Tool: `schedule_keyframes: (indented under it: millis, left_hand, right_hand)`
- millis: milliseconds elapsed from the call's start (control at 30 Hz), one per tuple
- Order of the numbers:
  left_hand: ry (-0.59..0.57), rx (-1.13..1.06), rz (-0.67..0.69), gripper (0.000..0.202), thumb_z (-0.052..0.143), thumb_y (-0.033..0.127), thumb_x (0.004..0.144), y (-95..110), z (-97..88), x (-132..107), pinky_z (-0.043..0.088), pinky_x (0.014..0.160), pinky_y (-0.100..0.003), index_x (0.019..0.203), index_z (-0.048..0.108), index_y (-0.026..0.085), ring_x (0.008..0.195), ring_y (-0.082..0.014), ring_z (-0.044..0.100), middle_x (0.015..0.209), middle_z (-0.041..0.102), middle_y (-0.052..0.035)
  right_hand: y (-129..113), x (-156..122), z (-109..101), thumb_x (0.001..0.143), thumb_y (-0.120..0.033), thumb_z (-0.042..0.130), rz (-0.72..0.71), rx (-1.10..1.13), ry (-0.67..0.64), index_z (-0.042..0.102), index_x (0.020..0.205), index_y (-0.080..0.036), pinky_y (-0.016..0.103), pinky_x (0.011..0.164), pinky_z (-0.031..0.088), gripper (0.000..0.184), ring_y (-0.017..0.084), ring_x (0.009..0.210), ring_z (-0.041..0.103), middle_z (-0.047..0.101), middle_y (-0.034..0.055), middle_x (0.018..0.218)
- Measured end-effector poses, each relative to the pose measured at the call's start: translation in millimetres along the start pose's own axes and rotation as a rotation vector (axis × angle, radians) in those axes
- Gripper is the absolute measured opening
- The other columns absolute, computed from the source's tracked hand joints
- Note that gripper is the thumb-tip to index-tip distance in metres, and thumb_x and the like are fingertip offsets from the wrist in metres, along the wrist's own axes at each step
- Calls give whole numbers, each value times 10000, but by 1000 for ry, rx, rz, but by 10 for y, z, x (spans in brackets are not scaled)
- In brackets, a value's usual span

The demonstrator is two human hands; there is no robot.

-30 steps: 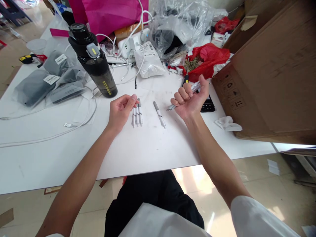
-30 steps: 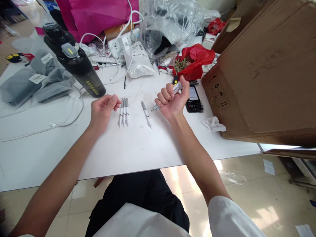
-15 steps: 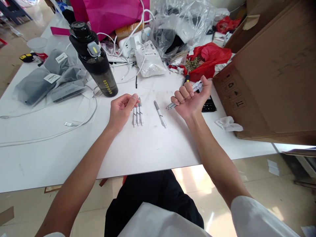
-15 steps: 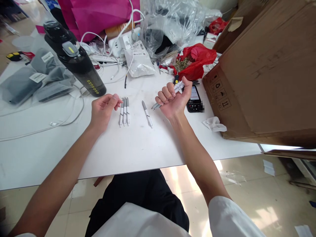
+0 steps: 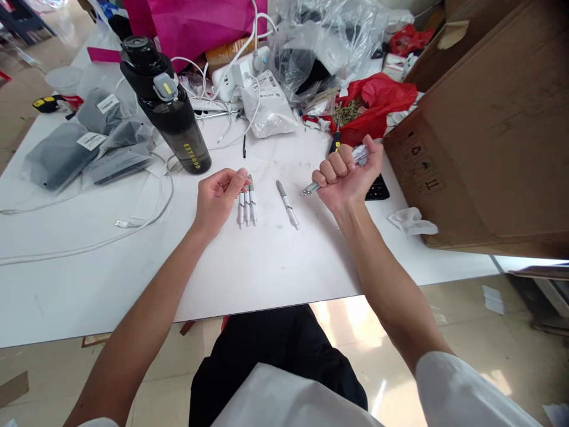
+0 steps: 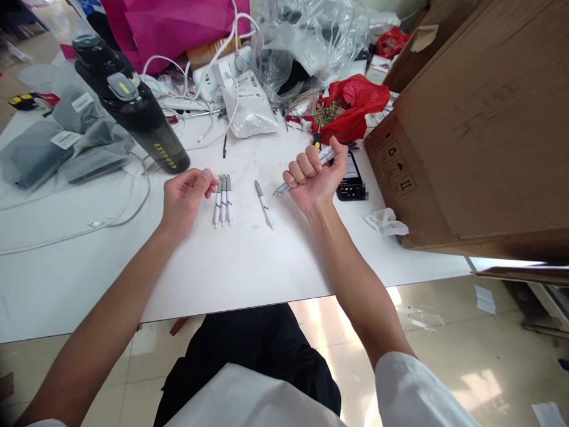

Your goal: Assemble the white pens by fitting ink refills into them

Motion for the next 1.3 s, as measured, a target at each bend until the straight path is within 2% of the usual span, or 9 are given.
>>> schedule_keyframes:
  millis: [100, 333, 500, 600, 767, 867, 1067, 1167, 1300]
  left_hand:
    - [-3, -12, 6, 538, 820, 742, 946, 2, 8, 0, 560, 781, -336, 795, 792, 226, 754, -162, 643, 837, 760, -55]
    - [4, 6, 3, 550, 813, 762, 939, 5, 3, 2, 561, 780, -342, 798, 793, 231, 756, -169, 649, 834, 757, -54]
    - [-10, -1, 11, 521, 806, 723, 968, -21, -6, 3, 549, 781, -343, 801, 789, 230, 768, -172, 656, 847, 759, -56]
    - [-25, 52, 48, 475, 783, 688, 1002, -17, -14, -10, 543, 788, -349, 863, 799, 234, 809, -190, 681, 886, 775, -63]
    - [-243, 290, 248, 467, 881, 648, 929, 17, 102, -98, 534, 1045, -432, 1215, 836, 282, 1103, -281, 719, 1155, 846, -85]
    - [-345, 326, 282, 363, 850, 616, 971, -42, 192, -161, 512, 1058, -463, 1157, 862, 305, 1052, -290, 729, 1112, 855, -70]
    - [-181, 376, 335, 212, 771, 509, 1054, -128, 97, -104, 480, 938, -448, 1074, 899, 341, 935, -283, 694, 988, 841, -52]
    - [-114, 447, 379, 226, 741, 505, 1073, -125, -21, -23, 468, 948, -444, 1094, 902, 348, 970, -281, 710, 1022, 843, -63]
    - [-93, 532, 447, 278, 685, 519, 1099, -152, -122, 41, 498, 952, -448, 1132, 898, 344, 979, -282, 709, 1061, 837, -96]
  right_hand:
    - [4, 8, -32, 930, -790, 725, 7, -3, -14, 250, 621, -259, 330, 472, 192, 776, 143, 481, 152, 122, -62, 516]
    - [-43, 20, -21, 861, -970, 672, 0, -73, -24, 275, 613, -263, 345, 461, 261, 848, 142, 473, 180, 174, -58, 529]
    - [40, -38, 138, 986, -777, 739, -22, -80, -35, 230, 616, -250, 320, 462, 249, 821, 126, 489, 129, 121, -72, 559]
    - [171, -133, 306, 1017, -772, 705, -32, -192, 7, 245, 623, -260, 327, 477, 300, 793, 146, 508, 174, 134, -64, 572]
    - [448, -282, 549, 949, -908, 662, -52, -239, -136, 321, 641, -266, 367, 575, 432, 790, 204, 616, 396, 285, -20, 643]
    - [557, -337, 566, 919, -949, 648, -49, -323, -204, 399, 658, -267, 377, 623, 449, 772, 239, 733, 502, 398, 19, 721]
    - [331, -374, 499, 940, -843, 738, -160, -709, -353, 696, 869, -279, 368, 676, 470, 570, 233, 851, 584, 599, 62, 957]
    - [219, -340, 449, 980, -856, 673, -3, -792, -540, 775, 1074, -275, 365, 689, 497, 597, 201, 791, 593, 678, 66, 1071]
    - [180, -281, 368, 1057, -816, 590, 196, -889, -639, 769, 1210, -255, 339, 666, 498, 608, 165, 698, 601, 745, 70, 1066]
Point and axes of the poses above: each hand's wrist, its own x-axis towards the middle knuckle, its own z-axis out of the palm, y = z × x, the point moved 3 cm from there along x, towards the middle knuckle
